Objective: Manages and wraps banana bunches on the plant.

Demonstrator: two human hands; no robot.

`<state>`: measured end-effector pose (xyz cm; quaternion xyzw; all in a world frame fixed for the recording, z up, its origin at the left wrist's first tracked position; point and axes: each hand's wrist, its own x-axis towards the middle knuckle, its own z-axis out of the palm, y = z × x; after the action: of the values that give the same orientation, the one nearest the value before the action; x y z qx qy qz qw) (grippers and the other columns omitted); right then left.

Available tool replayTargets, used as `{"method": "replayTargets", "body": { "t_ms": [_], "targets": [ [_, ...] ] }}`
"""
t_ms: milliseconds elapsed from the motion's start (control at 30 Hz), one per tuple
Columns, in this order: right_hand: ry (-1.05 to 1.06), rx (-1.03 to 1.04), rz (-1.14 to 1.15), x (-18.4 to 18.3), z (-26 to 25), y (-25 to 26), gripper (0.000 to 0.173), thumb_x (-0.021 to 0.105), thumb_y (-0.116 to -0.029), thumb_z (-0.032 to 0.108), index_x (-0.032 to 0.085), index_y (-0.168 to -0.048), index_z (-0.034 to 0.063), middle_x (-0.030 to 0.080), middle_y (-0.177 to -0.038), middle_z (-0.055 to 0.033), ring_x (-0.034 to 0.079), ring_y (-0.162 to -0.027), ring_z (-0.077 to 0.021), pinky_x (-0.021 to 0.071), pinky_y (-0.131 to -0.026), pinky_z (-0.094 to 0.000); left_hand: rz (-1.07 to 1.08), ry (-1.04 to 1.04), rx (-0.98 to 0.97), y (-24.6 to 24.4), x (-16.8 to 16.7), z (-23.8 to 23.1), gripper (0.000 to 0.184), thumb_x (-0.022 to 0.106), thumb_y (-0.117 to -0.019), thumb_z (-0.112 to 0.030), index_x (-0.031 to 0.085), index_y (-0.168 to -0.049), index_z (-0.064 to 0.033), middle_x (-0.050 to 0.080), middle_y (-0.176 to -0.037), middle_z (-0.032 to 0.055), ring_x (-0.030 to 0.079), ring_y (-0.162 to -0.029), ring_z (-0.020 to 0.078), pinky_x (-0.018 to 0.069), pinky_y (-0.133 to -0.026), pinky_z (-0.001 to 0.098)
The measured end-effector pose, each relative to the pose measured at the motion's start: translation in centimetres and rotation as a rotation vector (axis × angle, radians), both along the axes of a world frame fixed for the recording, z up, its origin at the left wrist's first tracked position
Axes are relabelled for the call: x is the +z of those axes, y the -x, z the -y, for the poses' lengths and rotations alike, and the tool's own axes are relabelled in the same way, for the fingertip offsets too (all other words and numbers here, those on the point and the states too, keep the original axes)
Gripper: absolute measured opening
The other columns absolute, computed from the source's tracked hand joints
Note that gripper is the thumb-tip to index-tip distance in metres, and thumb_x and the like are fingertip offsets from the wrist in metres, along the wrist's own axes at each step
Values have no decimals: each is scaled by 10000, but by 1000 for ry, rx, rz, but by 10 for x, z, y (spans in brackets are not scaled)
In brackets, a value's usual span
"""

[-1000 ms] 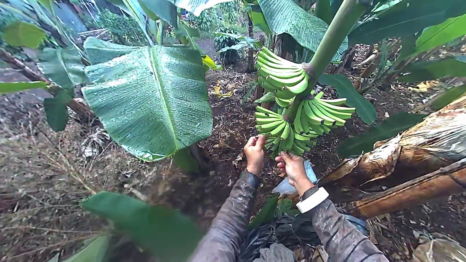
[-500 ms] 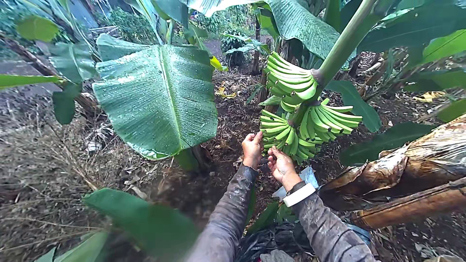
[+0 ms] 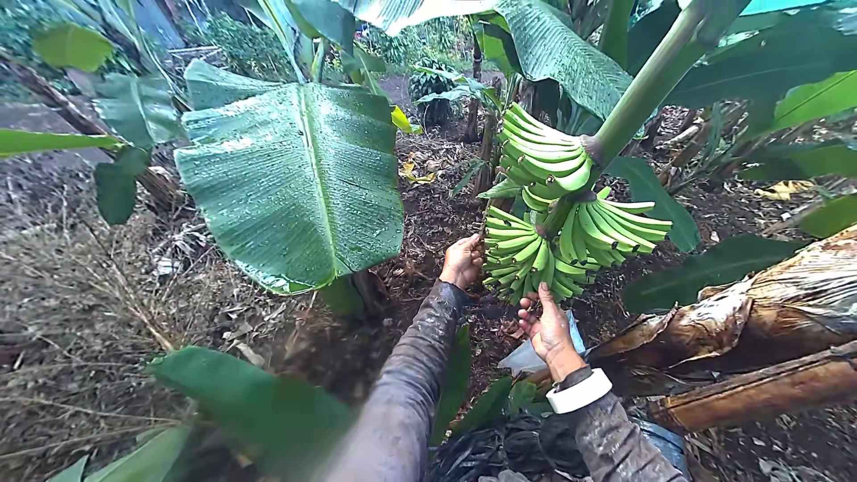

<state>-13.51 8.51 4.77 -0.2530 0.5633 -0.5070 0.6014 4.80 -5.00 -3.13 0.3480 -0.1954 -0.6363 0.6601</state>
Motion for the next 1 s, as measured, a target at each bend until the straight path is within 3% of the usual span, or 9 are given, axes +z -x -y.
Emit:
{"method": "replayTargets", "body": {
  "t_ms": [167,267,400,467,533,600,733,900,1000],
  "targets": [
    [12,56,-145,3,9,7,330,541,-1074,327,651,-1055,17,641,-782,-52,594,-577,-116,520,-511,-249,-212,-56,131,5,14,42,100,598,-1040,-208,595,-1035,-109,511,-679,-29,411,-450,51,380,-403,188],
    [51,125,-185,3,0,12,295,513,-1089,273,637,-1076,5,622,-750,-49,594,-569,-113,531,-517,-247,56,20,213,13,9,36,278,657,-1009,-380,594,-1007,-109,535,-686,-1,450,-487,84,421,-449,241],
    [22,248,-283,-5,-27,16,256,474,-1102,186,625,-1159,-12,643,-818,-60,604,-618,-120,532,-566,-262,484,56,264,10,13,55,553,662,-979,-495,585,-1304,-54,694,-1063,150,685,-925,234,588,-823,449],
    [-3,199,-250,-22,-35,20,236,474,-1101,170,619,-1165,-4,632,-834,-65,599,-626,-129,524,-562,-265,671,67,286,8,17,71,459,600,-1025,-451,671,-1208,-36,711,-1078,177,688,-997,279,553,-905,516],
    [7,52,-174,-34,-35,21,235,487,-1097,186,602,-1192,3,610,-840,-71,587,-617,-138,525,-551,-269,712,68,259,7,18,83,401,564,-1052,-409,694,-1013,-31,701,-931,156,676,-859,262,546,-809,509],
    [37,-114,-131,-32,-32,20,248,509,-1090,220,568,-1219,16,584,-853,-69,574,-623,-138,521,-561,-274,485,32,136,7,18,82,366,582,-1050,-382,681,-1078,-31,702,-901,118,667,-761,200,575,-706,420],
    [152,-296,-135,-31,-12,35,387,596,-1050,280,495,-1348,53,577,-949,-81,596,-695,-146,551,-617,-305,46,80,-118,-10,5,53,232,546,-1063,-363,616,-1094,-144,524,-685,-30,384,-442,52,335,-386,203],
    [157,-323,-250,-27,16,47,502,661,-1013,344,481,-1368,39,602,-981,-139,606,-700,-199,556,-617,-367,480,126,-172,-37,-17,1,475,531,-987,-649,694,-1049,-207,560,-684,-29,438,-477,74,405,-436,253],
    [168,-359,-253,-28,22,41,415,584,-1055,341,512,-1304,18,585,-888,-118,587,-641,-184,552,-591,-352,778,238,-215,-39,-7,-7,367,578,-1020,-503,662,-947,-154,617,-732,7,547,-571,121,484,-512,325]
  ]
}}
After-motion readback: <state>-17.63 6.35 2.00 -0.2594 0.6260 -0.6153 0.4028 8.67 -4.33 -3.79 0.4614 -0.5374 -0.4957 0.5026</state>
